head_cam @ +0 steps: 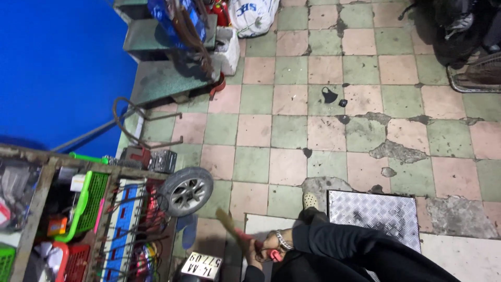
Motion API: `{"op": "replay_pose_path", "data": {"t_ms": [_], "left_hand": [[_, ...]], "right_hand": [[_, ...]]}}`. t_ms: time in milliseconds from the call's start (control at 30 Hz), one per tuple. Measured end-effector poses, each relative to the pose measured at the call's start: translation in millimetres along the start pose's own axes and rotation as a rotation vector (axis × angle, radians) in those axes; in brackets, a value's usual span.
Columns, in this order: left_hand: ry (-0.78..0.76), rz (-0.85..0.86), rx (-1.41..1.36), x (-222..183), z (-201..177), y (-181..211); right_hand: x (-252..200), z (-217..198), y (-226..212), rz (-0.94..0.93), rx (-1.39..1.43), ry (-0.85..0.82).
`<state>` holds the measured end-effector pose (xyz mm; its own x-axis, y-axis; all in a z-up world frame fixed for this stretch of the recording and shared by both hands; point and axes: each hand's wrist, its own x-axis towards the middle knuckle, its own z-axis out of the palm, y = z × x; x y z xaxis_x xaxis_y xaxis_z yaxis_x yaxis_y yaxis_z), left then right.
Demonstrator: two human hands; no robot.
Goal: Sweeping the floor with a broom and collecting debris into a dustpan
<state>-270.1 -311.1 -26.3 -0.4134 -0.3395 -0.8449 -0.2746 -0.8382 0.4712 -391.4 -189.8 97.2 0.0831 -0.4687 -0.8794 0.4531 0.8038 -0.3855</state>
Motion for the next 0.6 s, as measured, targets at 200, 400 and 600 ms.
{"op": "replay_pose_path", "data": {"t_ms": [200,400,600], "left_hand": [[0.199,-0.201,-0.03,-13.1,-83.2,7.7],[0.162,-0.237,0.188,-26.9,-96.6,26.3],[0.11,-0.259,0.256,-31.0,-66.9,57.1]], "right_hand": [[64.5,45.5,-12.1,0.071,0.151,-0.1],[184.8,19.2,103.0,0.121,0.327,-0.191],[194.0,-87.5,64.1,0.154,0.377,0.248]]}}
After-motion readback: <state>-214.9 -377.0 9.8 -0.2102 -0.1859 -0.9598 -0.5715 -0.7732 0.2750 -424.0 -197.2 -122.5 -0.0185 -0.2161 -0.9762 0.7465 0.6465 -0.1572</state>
